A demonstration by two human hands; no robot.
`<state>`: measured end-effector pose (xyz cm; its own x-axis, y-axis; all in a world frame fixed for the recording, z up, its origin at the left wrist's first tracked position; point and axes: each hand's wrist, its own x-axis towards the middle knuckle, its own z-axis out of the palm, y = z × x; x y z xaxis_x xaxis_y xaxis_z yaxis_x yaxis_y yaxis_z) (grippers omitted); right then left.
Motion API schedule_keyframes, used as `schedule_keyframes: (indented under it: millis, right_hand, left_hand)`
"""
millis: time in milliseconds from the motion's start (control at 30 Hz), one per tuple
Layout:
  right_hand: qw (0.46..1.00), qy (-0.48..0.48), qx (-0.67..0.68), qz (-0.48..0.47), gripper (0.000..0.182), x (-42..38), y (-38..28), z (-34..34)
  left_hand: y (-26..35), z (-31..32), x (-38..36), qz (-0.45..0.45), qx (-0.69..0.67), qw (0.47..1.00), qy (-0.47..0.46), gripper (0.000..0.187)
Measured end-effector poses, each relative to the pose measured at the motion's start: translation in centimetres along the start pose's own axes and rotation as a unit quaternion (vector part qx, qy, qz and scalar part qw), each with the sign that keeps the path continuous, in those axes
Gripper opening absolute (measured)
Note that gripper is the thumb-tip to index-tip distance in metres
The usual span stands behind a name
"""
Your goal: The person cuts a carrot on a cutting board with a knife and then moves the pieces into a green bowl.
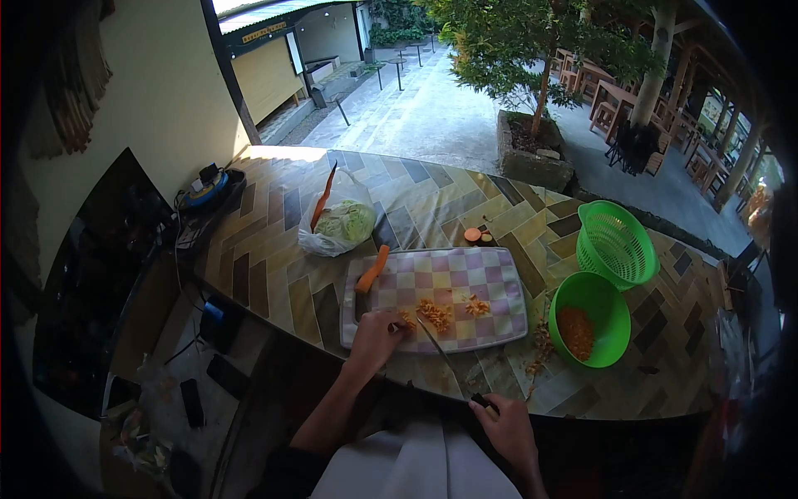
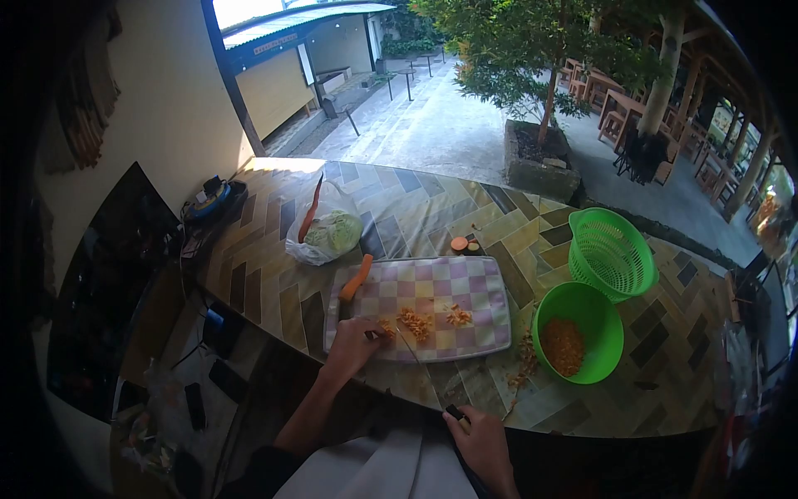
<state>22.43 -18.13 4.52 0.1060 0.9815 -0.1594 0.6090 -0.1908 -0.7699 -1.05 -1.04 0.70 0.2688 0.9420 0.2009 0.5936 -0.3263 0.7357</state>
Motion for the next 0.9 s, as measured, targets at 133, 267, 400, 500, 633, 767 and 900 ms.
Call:
schedule_keyframes:
  millis: [133, 267, 400, 500, 633, 767, 900]
  right_hand:
    - [1.000, -0.005, -0.007, 0.016, 0.040, 0.0, -0.4, -0.2]
    - [1.000, -0.008, 0.000, 0.020, 0.040, 0.0, -0.2, -0.1]
    - [1.000, -0.008, -0.009, 0.023, 0.040, -0.1, -0.5, -0.4]
    - [0.999, -0.015, -0.008, 0.035, 0.040, -0.1, -0.4, -0.4]
    - [1.000, -0.012, -0.005, 0.028, 0.040, -0.1, -0.1, -0.3]
    - [1.000, -0.009, -0.007, 0.018, 0.039, -0.1, 0.0, -0.2]
    - [1.000, -0.015, -0.001, 0.021, 0.038, 0.0, 0.0, -0.2]
  left_hand:
    - [-0.5, 0.3, 0.1, 0.028, -0.015, 0.999, 0.006, 0.014]
    - [0.7, -0.1, 0.2, -0.021, -0.012, 1.000, -0.002, 0.018]
    - [-0.8, 0.4, 0.6, 0.037, 0.034, 0.999, -0.003, 0.021]
    - [-0.6, 0.1, 0.8, 0.049, 0.046, 0.998, -0.012, 0.021]
    - [-0.7, 0.0, 0.9, 0.052, 0.045, 0.997, -0.023, 0.020]
    - [-1.1, 0.3, 0.5, 0.041, 0.042, 0.998, -0.015, 0.017]
    - [-1.0, 0.7, -0.2, 0.018, 0.049, 0.998, 0.031, 0.016]
